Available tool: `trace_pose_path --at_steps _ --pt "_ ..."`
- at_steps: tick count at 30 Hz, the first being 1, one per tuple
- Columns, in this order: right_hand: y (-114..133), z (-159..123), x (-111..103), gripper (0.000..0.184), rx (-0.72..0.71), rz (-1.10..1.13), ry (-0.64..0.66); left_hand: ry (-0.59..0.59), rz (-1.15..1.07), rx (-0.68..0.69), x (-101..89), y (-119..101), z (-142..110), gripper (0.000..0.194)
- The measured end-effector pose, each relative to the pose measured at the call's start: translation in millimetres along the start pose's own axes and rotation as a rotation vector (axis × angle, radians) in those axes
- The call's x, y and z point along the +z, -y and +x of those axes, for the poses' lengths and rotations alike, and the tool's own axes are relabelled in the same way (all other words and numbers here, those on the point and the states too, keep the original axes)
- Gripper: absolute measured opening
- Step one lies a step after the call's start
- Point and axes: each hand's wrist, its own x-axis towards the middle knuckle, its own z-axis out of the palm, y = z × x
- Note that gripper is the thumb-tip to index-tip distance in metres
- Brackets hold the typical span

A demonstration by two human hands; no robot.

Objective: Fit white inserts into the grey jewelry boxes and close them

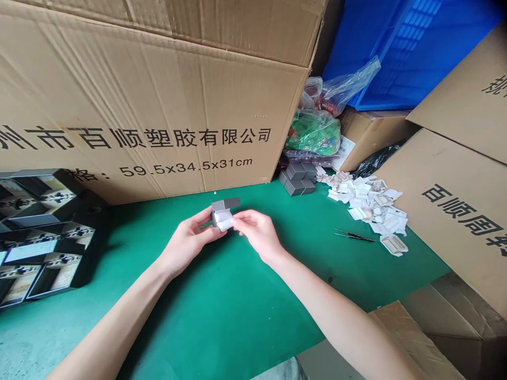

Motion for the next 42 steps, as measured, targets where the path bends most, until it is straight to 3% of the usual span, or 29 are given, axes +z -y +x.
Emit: trace_pose_path --at_steps 6,13,22,28,42 --pt "-4 -1 1 0.029 -0.02 0.048 0.028 0.0 0.012 -0.013 -1.7 2 1 0.062" --pt "-6 -4 0 0.022 -0.355 -0.26 0.009 -0.018 -0.041 -0.014 -1.0 2 1 0.06" --pt "-8 -5 -4 0.018 -0.652 -0.641 -0.026 0.042 -0.065 -0.029 -1.2 1 -1 0.057" --pt "-4 -4 -7 0.02 -0.703 -0.809 -0.038 0.052 -0.037 -0.046 -1.4 0 0 0.057" --pt "0 -2 -11 0.027 -0.732 -0.834 0.081 0.109 0.037 -0.032 -3.1 -4 -1 0.064"
